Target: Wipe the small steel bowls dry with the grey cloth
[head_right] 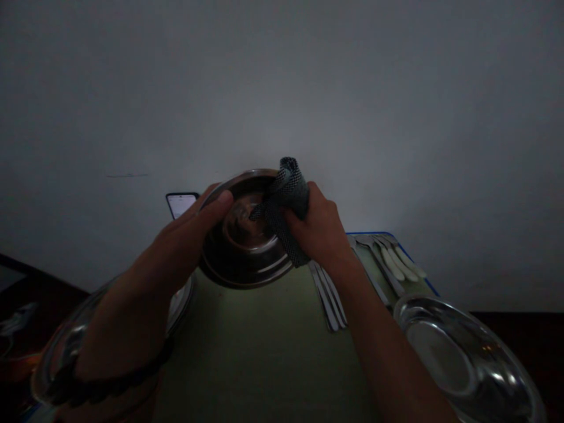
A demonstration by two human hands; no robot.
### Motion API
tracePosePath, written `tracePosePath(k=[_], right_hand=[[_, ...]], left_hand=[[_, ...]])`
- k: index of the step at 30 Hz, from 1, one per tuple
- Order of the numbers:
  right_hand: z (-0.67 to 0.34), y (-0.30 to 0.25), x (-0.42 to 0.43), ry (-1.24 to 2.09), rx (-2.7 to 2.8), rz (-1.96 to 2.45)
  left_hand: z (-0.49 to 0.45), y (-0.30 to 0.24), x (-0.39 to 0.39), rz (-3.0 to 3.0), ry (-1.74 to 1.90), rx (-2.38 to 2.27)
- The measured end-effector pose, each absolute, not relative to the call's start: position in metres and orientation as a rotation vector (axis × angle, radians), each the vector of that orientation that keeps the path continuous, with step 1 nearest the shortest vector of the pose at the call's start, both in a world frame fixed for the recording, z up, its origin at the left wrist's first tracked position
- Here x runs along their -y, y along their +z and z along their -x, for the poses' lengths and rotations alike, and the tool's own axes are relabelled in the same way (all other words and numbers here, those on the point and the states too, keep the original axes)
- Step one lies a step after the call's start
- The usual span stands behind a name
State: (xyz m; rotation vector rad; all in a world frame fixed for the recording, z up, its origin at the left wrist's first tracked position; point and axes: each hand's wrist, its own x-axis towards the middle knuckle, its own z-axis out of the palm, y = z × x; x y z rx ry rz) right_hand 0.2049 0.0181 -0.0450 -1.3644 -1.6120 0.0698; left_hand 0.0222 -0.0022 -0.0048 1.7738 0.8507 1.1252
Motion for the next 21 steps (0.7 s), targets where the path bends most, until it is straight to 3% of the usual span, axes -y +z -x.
tracePosePath(k=[21], right_hand=[[-0.2025,-0.0476,-0.0229,0.086,1.489,1.242]], left_hand=[[-0.0257,-0.0084,-0.0002,-1.634,1.24,-0.769]])
